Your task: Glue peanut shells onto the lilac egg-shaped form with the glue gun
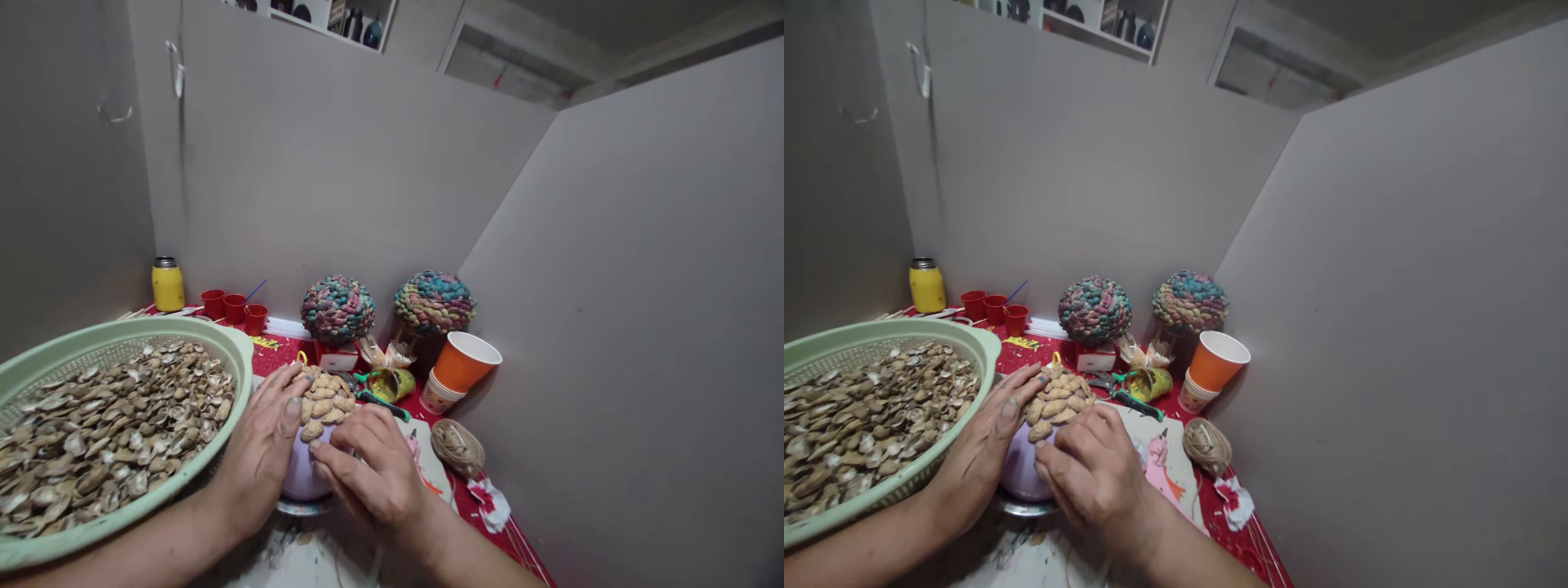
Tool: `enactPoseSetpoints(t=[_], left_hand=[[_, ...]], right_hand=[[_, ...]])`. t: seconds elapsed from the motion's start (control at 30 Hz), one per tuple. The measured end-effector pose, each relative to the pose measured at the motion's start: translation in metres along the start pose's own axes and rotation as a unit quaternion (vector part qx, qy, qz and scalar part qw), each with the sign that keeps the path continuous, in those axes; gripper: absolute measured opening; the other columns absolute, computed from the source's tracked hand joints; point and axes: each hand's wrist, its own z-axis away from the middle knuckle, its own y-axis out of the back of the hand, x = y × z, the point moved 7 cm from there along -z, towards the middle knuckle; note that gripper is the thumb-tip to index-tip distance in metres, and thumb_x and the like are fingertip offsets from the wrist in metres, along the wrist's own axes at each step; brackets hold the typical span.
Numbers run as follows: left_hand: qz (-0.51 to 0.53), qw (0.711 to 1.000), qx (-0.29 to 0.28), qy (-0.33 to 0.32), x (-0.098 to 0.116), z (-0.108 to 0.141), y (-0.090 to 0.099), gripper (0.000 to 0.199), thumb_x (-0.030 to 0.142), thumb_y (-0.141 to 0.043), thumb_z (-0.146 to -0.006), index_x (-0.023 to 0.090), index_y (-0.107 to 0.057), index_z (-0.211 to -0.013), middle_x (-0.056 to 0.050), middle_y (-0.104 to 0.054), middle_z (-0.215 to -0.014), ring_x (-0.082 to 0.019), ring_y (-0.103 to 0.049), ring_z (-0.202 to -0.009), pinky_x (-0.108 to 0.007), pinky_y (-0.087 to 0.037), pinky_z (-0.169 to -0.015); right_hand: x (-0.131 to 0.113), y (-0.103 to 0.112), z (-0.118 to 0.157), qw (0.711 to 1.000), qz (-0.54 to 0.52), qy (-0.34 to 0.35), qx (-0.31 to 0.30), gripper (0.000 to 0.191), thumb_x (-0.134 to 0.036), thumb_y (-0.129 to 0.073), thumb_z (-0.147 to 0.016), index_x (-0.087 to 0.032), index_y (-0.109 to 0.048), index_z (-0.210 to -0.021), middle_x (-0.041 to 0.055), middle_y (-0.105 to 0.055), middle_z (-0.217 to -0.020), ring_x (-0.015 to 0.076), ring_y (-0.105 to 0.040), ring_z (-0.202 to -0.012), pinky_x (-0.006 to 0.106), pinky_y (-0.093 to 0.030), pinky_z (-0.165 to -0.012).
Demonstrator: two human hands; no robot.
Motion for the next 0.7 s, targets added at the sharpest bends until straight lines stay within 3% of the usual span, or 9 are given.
enactPoseSetpoints(t=[0.23,0.5,0.7], left_hand=[[-0.007,1.000,-0.008,0.003,0.0012,0.0006,-0.0006,0.058,0.047,-0.019,-0.100,0.016,-0.053,-0.135,-0.010,-0.047,-0.148,-0.025,-0.034,-0.140,-0.054,-0.022,-0.117],[-0.013,1.000,-0.009,0.002,0.0000,0.0013,-0.0008,0.056,0.047,-0.019,-0.100,0.019,-0.051,-0.137,-0.009,-0.045,-0.149,-0.024,-0.033,-0.141,-0.055,-0.021,-0.117],[-0.019,1.000,-0.009,0.001,-0.0018,0.0015,-0.0032,0.056,0.047,-0.019,-0.100,0.021,-0.050,-0.139,-0.008,-0.045,-0.150,-0.025,-0.033,-0.141,-0.055,-0.020,-0.117]], right_hand=[[0.0013,-0.0017,-0.0050,0.999,-0.004,-0.030,-0.023,0.014,-0.011,-0.054,-0.091,-0.016,-0.064,-0.099,0.0053,-0.065,-0.080,0.0190,-0.055,-0.077,0.040,-0.044,-0.077],[0.0041,-0.0022,-0.0076,0.997,-0.013,-0.053,-0.048,0.014,-0.013,-0.051,-0.093,-0.017,-0.064,-0.097,0.0057,-0.065,-0.082,0.0197,-0.054,-0.078,0.039,-0.042,-0.077],[0.0087,0.0058,-0.0063,0.995,-0.032,-0.084,-0.034,0.013,-0.011,-0.051,-0.091,-0.017,-0.063,-0.093,0.0064,-0.062,-0.084,0.0196,-0.054,-0.079,0.037,-0.041,-0.074]])
